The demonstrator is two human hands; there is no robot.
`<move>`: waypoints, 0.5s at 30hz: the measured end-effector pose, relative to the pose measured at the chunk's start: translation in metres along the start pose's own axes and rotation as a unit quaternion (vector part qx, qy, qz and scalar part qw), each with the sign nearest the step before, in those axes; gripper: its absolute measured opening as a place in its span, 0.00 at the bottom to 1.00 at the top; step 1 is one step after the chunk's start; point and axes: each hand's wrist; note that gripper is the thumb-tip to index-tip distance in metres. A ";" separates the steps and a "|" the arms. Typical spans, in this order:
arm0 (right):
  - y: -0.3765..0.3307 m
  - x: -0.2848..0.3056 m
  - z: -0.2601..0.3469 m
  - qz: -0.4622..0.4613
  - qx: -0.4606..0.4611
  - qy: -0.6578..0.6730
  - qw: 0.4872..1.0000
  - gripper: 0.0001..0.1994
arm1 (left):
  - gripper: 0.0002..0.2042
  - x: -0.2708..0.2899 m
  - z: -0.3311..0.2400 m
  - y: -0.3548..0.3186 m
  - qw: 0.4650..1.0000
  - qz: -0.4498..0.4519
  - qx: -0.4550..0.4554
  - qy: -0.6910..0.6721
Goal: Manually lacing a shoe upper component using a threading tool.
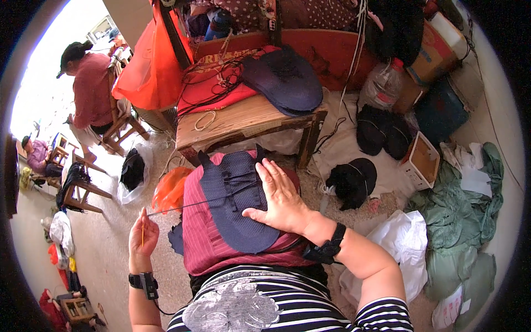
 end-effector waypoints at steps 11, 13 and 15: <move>-0.002 0.007 0.018 -0.009 0.027 -0.020 0.999 0.53 | 0.13 -0.129 0.100 -0.033 0.860 0.074 -0.144 0.484; -0.002 0.008 0.022 -0.008 0.034 -0.023 0.999 0.52 | 0.11 -0.123 0.108 -0.024 0.830 0.070 -0.132 0.537; -0.003 0.012 0.028 -0.004 0.031 -0.031 0.999 0.52 | 0.07 -0.137 0.124 -0.029 0.711 -0.007 -0.176 0.681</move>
Point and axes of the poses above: each hand's wrist, its own y-axis towards the middle knuckle, its own x-axis out of the back of the hand, z = x × y, and after that the axes turned 14 degrees about x, right-handed
